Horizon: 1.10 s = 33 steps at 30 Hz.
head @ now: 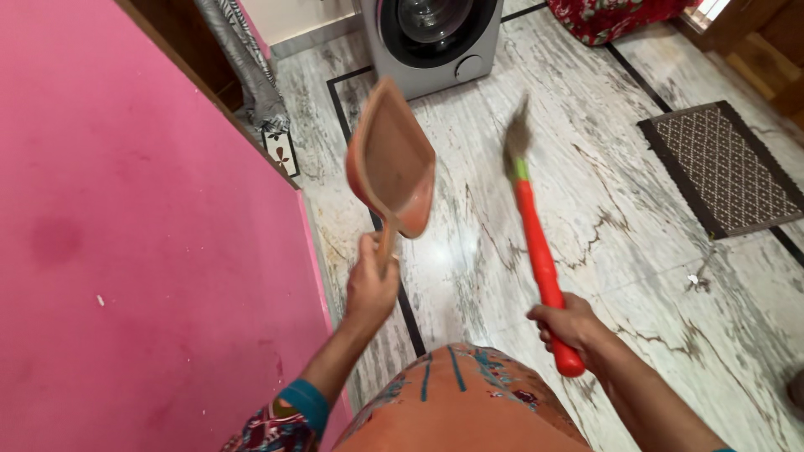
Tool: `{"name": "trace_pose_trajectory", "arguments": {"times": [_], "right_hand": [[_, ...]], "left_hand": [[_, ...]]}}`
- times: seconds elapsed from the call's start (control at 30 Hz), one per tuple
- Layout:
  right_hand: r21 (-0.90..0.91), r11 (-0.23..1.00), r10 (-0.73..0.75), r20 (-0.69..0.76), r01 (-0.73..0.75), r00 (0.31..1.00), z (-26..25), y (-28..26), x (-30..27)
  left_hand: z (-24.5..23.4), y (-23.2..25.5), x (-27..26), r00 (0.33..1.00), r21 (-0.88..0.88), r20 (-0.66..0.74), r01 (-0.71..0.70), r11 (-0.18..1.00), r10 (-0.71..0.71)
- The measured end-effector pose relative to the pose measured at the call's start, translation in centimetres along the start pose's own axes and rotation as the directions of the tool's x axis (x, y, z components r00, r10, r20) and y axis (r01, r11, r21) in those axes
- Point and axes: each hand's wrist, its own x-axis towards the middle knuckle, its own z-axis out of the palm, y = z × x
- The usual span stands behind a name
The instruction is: The person sweeps debris from the floor into a dustpan using a broom, moving through a hallway and past a washing machine.
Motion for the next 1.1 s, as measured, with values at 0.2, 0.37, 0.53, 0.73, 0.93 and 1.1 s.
{"name": "trace_pose_trajectory", "arguments": {"times": [0.2, 0.37, 0.53, 0.73, 0.93, 1.1], "right_hand": [[-0.058, 0.988, -0.122, 0.255, 0.142, 0.959, 7.9, -6.4, -3.1], [-0.197, 0.975, -0.006, 0.432, 0.101, 0.902, 15.3, -7.7, 0.6], [-0.369, 0.928, 0.163, 0.533, 0.055, 0.83, 21.8, -4.7, 8.5], [-0.531, 0.808, 0.489, 0.358, -0.257, 0.796, 17.6, 1.1, 17.2], [0.026, 0.831, 0.515, 0.339, -0.555, 0.787, 5.4, 1.8, 23.8], [0.075, 0.886, 0.43, 0.233, -0.457, 0.872, -0.2, -7.6, 24.6]], "left_hand": [[-5.8, -5.8, 1.1, 0.981, 0.13, -0.193, 0.049, 0.99, -0.023], [-6.6, -21.4, 5.0, 0.961, 0.203, -0.231, 0.198, 0.959, -0.15], [-5.4, -34.4, 5.5, 0.872, 0.13, -0.081, 0.489, 0.863, -0.482], [-2.6, -33.7, 6.1, 0.897, 0.285, 0.037, 0.412, 0.865, -0.44], [2.1, -17.1, 11.0, 0.903, 0.271, 0.259, 0.273, 0.923, -0.343], [0.2, -4.9, 14.6, 0.958, 0.2, 0.265, 0.055, 0.978, -0.108]]}}
